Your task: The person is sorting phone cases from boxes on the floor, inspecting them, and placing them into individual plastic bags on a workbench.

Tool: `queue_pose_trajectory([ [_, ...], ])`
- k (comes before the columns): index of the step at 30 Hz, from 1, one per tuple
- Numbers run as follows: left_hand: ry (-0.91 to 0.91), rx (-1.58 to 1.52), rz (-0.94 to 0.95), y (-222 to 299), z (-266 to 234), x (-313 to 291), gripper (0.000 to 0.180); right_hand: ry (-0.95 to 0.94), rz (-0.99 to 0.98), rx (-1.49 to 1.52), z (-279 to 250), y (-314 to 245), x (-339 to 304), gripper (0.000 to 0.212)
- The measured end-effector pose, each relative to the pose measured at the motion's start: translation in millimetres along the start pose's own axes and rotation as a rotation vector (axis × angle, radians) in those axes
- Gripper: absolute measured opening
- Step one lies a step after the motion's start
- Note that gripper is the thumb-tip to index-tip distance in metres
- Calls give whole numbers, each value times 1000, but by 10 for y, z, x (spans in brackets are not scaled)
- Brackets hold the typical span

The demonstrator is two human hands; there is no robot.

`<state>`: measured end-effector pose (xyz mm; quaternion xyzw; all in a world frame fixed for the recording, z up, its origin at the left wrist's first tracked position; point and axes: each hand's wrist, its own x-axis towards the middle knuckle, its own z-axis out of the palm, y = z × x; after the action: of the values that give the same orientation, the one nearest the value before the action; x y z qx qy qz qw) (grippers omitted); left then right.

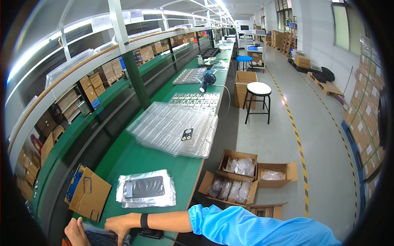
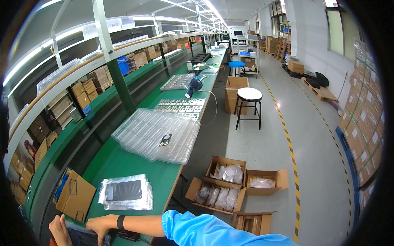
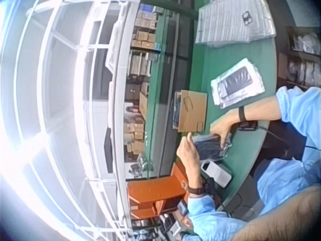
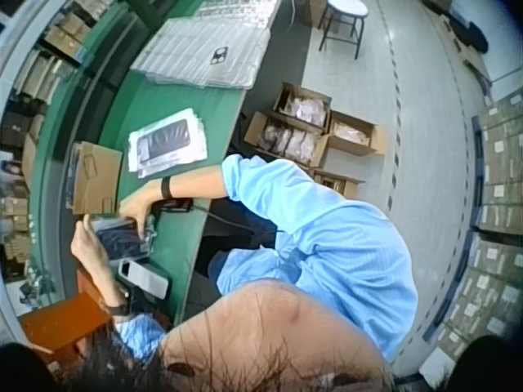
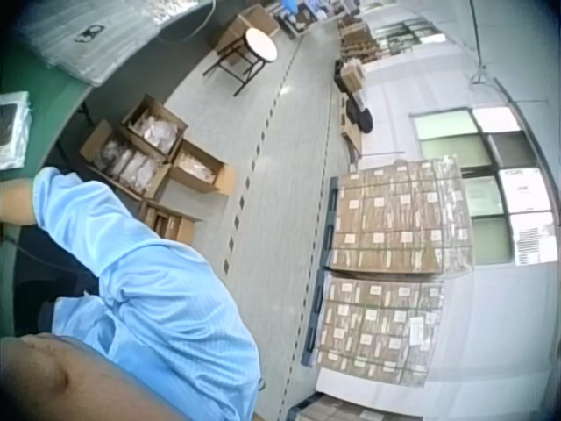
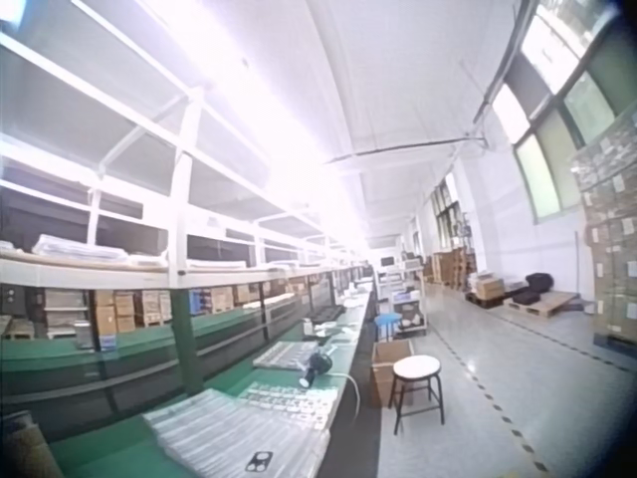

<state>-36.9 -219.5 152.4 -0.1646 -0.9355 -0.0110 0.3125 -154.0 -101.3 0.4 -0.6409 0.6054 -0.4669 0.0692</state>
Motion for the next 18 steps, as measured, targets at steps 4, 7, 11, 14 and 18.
queue_pose_trajectory([
  [4, -38, -23, 12, -18, -55, -16, 21, 62, -55, -27, 31, 26, -15, 64],
  [7, -71, -72, -16, 11, -96, -21, 22, -10, -16, 47, 15, -10, -22, 60],
  [11, -106, -225, -43, 136, -190, 44, 30, -48, 41, 71, -11, -13, -44, 54],
  [14, -191, -339, -113, 172, -245, 70, 35, -56, 57, 115, -33, -48, -46, 51],
  [18, -152, -308, -102, 188, -250, 92, 38, -41, -12, 130, -34, -107, -68, 54],
])
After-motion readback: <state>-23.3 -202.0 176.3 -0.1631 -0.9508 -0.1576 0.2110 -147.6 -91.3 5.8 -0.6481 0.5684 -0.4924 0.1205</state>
